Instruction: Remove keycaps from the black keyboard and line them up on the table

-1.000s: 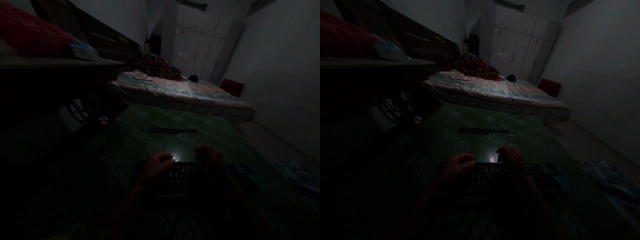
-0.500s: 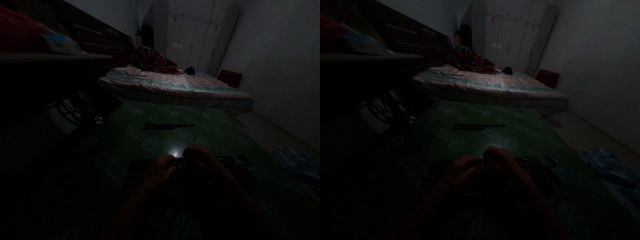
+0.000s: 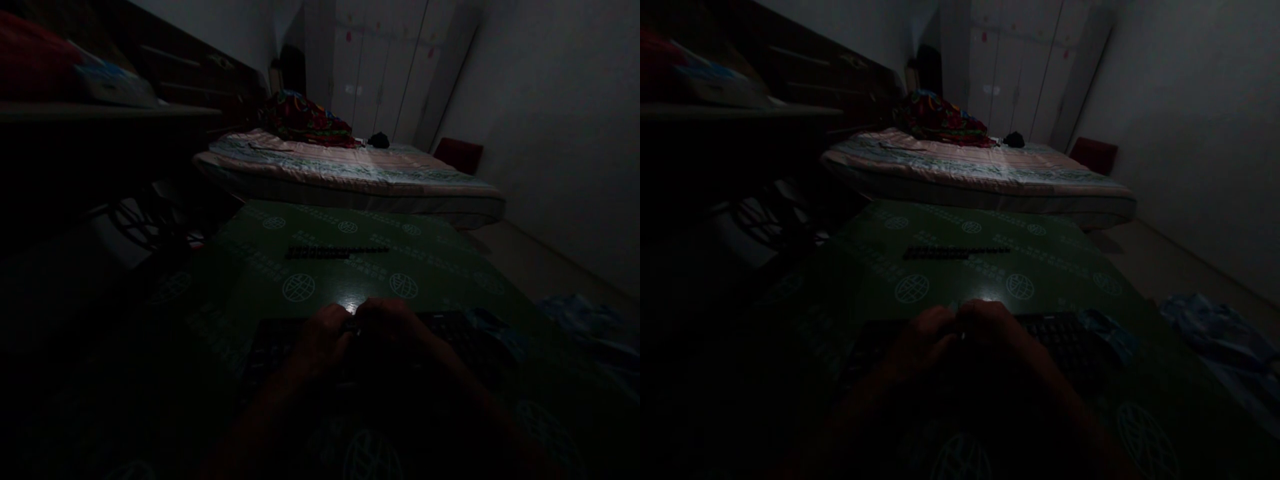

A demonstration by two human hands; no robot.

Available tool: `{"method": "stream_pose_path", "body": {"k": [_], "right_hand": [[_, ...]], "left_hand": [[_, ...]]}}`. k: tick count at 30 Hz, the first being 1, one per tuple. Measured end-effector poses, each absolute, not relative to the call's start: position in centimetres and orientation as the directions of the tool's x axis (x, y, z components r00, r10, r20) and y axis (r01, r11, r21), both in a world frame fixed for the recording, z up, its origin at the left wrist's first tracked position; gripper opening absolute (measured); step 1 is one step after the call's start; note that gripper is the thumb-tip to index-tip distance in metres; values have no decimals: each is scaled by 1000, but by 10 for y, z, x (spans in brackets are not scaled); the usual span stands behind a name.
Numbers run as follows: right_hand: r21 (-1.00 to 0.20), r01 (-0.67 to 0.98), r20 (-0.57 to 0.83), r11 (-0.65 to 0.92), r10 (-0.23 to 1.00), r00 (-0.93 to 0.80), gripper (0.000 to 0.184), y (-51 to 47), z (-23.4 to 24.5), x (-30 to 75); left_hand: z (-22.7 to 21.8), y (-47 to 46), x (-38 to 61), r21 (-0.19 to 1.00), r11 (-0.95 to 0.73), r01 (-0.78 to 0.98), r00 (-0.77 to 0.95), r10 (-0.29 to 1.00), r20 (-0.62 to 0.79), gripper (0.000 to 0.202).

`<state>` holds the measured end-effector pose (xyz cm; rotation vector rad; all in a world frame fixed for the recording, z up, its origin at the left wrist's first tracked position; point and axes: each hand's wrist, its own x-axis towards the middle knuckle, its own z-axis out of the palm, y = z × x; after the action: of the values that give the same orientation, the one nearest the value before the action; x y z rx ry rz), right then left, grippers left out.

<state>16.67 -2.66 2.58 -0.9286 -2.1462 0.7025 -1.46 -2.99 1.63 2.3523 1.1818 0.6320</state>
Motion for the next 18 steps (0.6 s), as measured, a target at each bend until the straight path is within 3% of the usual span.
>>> {"method": "stream_pose_path", "body": {"k": [4, 11, 18], "right_hand": [[-682, 439, 357, 584, 791, -497, 11, -24, 20, 169], [-708, 424, 364, 564, 807, -466, 16, -25, 15, 166], [-842, 430, 193, 325, 927, -323, 20, -32, 13, 158]], "left_hand": [[11, -26, -12, 502, -595, 627, 560, 793, 240, 23], [14, -27, -6, 420, -574, 703, 568, 808, 154, 27], [12, -26, -5, 424, -538, 729, 548, 829, 108, 32]]}}
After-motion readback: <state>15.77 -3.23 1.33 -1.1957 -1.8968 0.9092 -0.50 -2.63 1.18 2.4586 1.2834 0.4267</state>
